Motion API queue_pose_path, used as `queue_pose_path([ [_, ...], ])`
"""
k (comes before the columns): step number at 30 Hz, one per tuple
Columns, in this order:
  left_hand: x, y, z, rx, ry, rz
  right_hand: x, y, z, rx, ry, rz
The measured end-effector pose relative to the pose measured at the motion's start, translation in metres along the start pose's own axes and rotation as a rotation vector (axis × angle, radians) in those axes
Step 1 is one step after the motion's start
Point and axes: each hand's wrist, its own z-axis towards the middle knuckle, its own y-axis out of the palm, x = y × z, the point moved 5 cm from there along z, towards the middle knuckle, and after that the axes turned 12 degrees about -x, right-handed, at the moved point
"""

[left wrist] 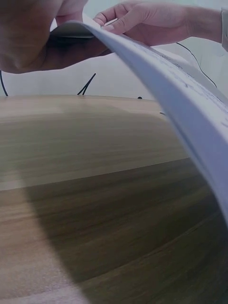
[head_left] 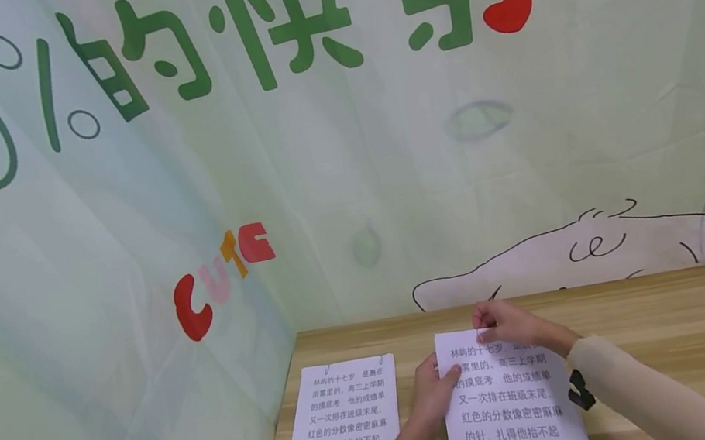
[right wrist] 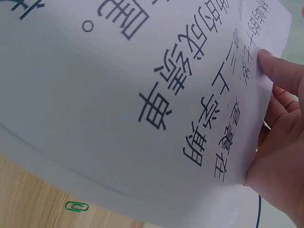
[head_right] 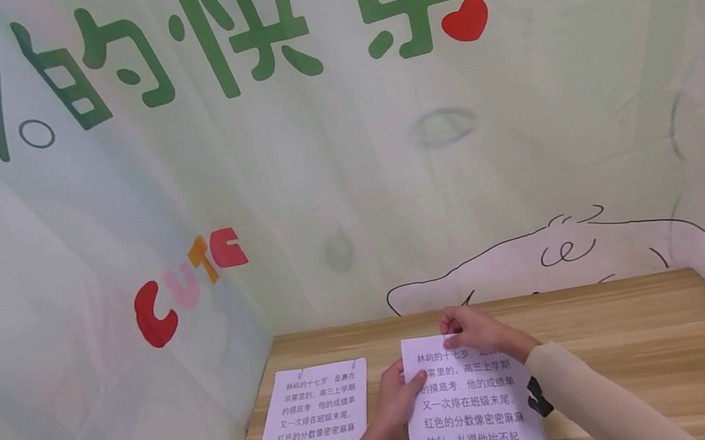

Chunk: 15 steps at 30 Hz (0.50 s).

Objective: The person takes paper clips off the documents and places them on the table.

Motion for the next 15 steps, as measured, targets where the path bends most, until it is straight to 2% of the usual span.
queue_pose_path([
  [15,0.0010,-0.0005,0.0000,-0.010,0.007,-0.014,-0.0024,-0.0022,0.0016,-0.004,0.017,-0.003],
])
